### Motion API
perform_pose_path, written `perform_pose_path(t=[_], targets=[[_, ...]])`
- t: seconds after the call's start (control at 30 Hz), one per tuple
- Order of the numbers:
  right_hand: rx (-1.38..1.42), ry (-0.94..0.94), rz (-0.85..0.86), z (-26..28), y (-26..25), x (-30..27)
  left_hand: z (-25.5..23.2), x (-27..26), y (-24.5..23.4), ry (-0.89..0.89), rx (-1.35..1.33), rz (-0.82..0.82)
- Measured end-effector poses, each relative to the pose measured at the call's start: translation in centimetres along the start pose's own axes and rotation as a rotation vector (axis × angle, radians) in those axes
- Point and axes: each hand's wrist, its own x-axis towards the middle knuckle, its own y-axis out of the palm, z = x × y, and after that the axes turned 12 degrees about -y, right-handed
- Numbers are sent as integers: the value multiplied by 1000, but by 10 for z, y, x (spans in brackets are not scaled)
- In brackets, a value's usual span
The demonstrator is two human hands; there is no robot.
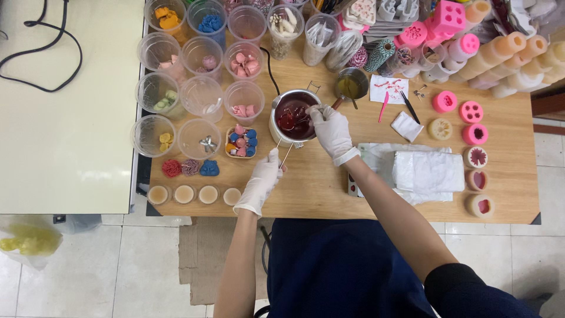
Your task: The person prepares decorative wax items by putting on gloves, stirring a pot of melted dark wax, and using tweezers to handle small wax pieces and wicks on a white cloth.
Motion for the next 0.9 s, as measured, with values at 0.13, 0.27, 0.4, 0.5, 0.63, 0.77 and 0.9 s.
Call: perform_pose_path(t=[0.13, 0.27, 0.4, 0.5, 0.63, 0.77, 0.9], targets=[[-11, -6, -18, -3, -5, -3, -3, -4, 0, -1, 23, -15], [-195, -283, -10, -5, -17, -6, -4, -6, -1, -7, 55, -33], [-841, -827, 18, 9, -28, -7, -1, -1, -1, 4, 33, -11], [-905, -998, 2, 17, -32, -9, 1, 2, -1, 13, 31, -14], [-892, -972, 54, 13, -27, -7, 1, 3, -1, 9, 19, -12], [-912, -882, 100, 5, -22, -5, 1, 2, 0, 19, 39, -24], [-964, -885, -23, 9, -20, -6, 2, 4, -2, 42, 44, -10]])
